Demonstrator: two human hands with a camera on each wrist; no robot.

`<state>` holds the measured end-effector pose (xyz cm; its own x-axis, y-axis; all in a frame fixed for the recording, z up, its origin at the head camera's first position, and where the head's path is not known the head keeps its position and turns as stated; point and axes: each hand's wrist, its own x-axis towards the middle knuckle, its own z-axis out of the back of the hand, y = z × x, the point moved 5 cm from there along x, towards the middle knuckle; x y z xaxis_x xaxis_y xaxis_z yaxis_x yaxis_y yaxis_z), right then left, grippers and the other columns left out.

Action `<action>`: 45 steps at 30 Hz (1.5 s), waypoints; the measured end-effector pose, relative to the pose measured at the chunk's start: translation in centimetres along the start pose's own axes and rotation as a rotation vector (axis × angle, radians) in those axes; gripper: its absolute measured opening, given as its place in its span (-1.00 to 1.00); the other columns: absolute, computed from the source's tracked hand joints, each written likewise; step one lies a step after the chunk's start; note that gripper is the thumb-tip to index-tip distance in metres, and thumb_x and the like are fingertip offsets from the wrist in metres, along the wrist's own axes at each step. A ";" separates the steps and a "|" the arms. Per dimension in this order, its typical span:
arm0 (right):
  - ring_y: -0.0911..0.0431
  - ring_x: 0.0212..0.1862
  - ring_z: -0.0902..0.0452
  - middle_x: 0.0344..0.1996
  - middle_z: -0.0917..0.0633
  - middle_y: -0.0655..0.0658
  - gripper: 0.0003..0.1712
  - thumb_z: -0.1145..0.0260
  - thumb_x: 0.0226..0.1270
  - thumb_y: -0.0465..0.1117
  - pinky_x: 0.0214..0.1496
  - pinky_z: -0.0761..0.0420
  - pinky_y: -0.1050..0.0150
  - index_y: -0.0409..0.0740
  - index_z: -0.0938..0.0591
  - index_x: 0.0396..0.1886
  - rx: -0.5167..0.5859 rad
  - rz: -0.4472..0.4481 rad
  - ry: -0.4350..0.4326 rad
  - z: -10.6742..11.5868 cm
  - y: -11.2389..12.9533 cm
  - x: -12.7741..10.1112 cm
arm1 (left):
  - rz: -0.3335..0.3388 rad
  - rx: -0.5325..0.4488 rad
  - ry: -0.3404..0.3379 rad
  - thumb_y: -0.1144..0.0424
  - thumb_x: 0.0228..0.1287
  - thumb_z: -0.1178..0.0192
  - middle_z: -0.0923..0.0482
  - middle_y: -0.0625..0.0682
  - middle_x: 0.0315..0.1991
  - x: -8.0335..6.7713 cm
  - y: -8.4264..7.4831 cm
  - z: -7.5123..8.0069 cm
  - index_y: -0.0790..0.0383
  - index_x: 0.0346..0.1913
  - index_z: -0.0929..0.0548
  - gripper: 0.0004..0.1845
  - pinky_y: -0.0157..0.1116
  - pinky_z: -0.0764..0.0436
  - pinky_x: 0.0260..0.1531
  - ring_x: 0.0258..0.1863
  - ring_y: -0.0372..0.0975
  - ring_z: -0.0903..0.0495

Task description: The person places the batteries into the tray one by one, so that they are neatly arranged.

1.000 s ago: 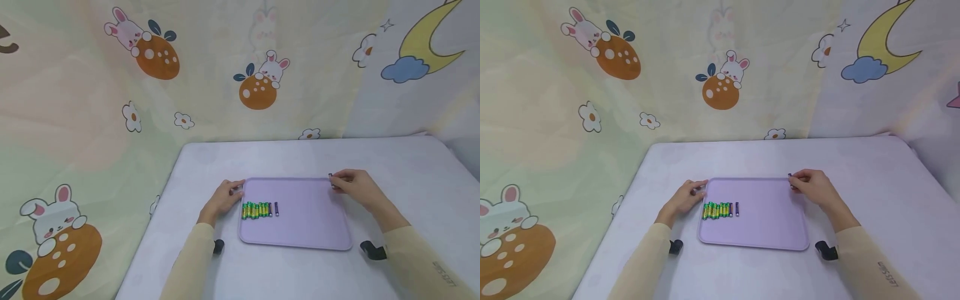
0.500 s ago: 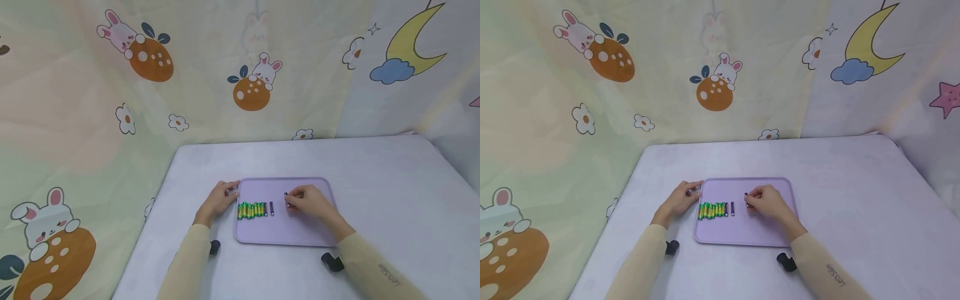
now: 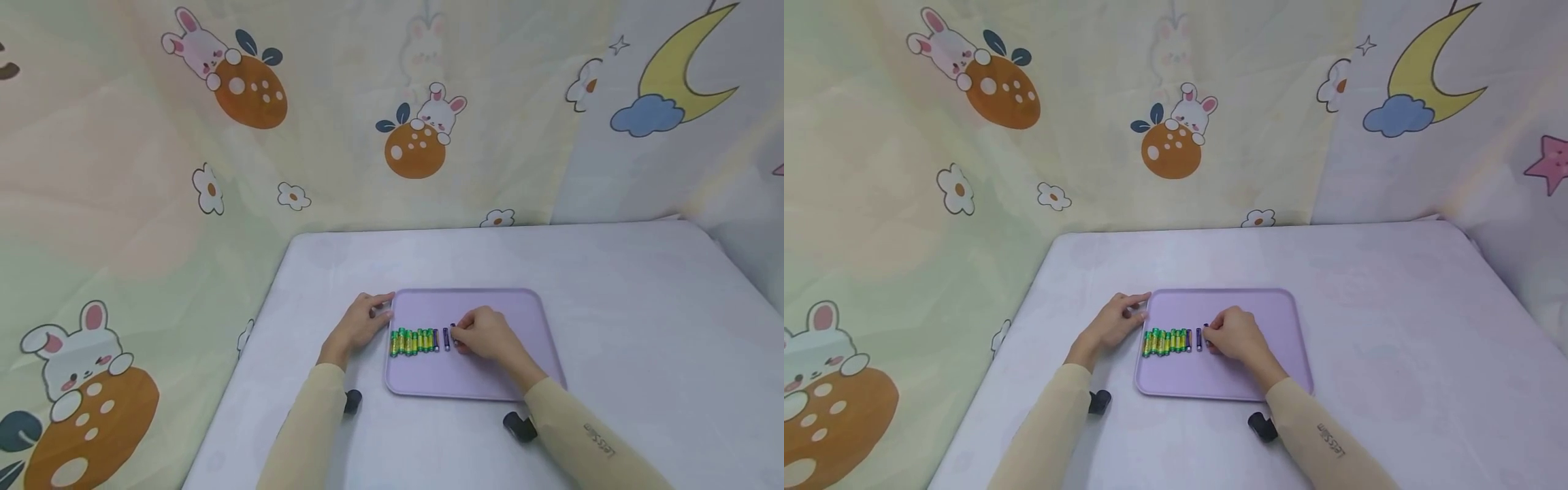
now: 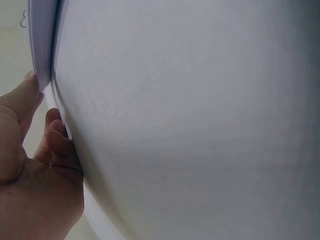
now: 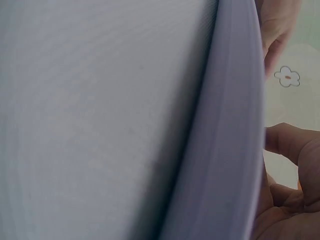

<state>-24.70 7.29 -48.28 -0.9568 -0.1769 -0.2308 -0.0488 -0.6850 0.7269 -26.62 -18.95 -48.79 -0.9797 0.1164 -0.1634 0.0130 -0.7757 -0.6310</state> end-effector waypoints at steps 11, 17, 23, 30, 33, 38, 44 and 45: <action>0.20 -0.50 -0.67 -0.57 -0.74 0.01 -0.71 -0.40 0.40 -0.08 -0.38 -0.58 0.31 -0.27 -0.76 -0.22 0.025 0.022 0.027 -0.5 0.4 -0.1 | 0.008 0.018 0.002 0.02 0.52 -0.19 -0.43 0.01 0.12 0.3 0.1 -0.2 -0.22 0.48 -0.46 -0.48 -0.13 -0.47 0.00 0.01 -0.15 -0.42; 0.20 -0.47 -0.63 -0.58 -0.72 0.04 -0.68 -0.39 0.41 -0.02 -0.32 -0.55 0.29 -0.22 -0.77 -0.21 -0.007 0.027 0.017 -0.3 0.1 -0.5 | 0.026 0.022 0.013 -0.01 0.51 -0.20 -0.43 0.00 0.12 0.2 0.2 -0.5 -0.25 0.48 -0.46 -0.47 -0.16 -0.46 0.00 0.01 -0.15 -0.41; 0.20 -0.45 -0.62 -0.58 -0.73 0.06 -0.68 -0.38 0.42 0.00 -0.27 -0.55 0.25 -0.19 -0.77 -0.24 -0.024 0.072 -0.001 0.3 -0.2 -1.7 | 0.022 0.029 0.018 -0.01 0.51 -0.19 -0.43 0.00 0.11 0.1 0.1 -0.6 -0.25 0.48 -0.45 -0.47 -0.15 -0.46 0.00 0.02 -0.15 -0.41; 0.15 -0.30 -0.62 -0.38 -0.72 0.00 -0.68 -0.38 0.39 -0.03 -0.15 -0.63 0.15 -0.23 -0.72 -0.16 -0.111 0.197 -0.110 2.0 -0.1 -3.0 | 0.003 0.013 0.023 0.01 0.51 -0.21 -0.44 0.01 0.13 0.0 -0.2 -0.7 -0.22 0.48 -0.46 -0.47 -0.12 -0.47 0.04 0.04 -0.13 -0.41; 0.07 -0.24 -0.64 -0.30 -0.71 -0.09 -0.69 -0.41 0.35 -0.10 -0.10 -0.64 0.07 -0.27 -0.68 -0.10 -0.170 0.295 -0.198 3.0 0.2 -3.4 | -0.011 0.006 0.021 0.02 0.51 -0.21 -0.44 0.02 0.13 0.2 -0.3 -0.8 -0.19 0.48 -0.47 -0.47 -0.11 -0.47 0.03 0.04 -0.13 -0.42; -0.20 -0.01 -0.65 0.05 -0.64 -0.31 -0.56 -0.44 0.34 -0.14 0.06 -0.61 -0.13 -0.29 -0.64 0.11 -0.317 0.448 -0.318 4.3 0.5 -4.1 | 0.007 0.008 0.023 0.01 0.51 -0.21 -0.44 0.01 0.14 0.1 0.0 -1.0 -0.21 0.48 -0.46 -0.47 -0.12 -0.47 0.06 0.05 -0.13 -0.42; -0.41 0.35 -0.38 0.43 -0.39 -0.41 -0.30 -0.42 0.37 -0.04 0.32 -0.39 -0.34 -0.27 -0.50 0.39 -0.549 0.544 -0.442 6.4 1.6 -4.4 | -0.001 0.035 0.028 -0.03 0.52 -0.17 -0.42 0.05 0.22 -0.3 -0.2 -0.6 -0.18 0.52 -0.40 -0.43 -0.04 -0.50 0.14 0.12 -0.10 -0.43; -0.43 0.39 -0.32 0.45 -0.37 -0.41 -0.28 -0.40 0.37 -0.01 0.34 -0.35 -0.36 -0.27 -0.48 0.41 -0.584 0.550 -0.460 6.8 1.8 -4.5 | 0.003 0.055 0.036 -0.06 0.52 -0.16 -0.40 0.08 0.26 -0.4 -0.5 -0.5 -0.17 0.54 -0.37 -0.40 -0.01 -0.49 0.18 0.16 -0.08 -0.42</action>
<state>-22.38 11.67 -41.55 -0.8284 -0.3705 0.4201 0.4787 -0.8577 0.1876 -26.19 -18.31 -48.78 -0.9719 0.1354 -0.1925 0.0038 -0.8088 -0.5880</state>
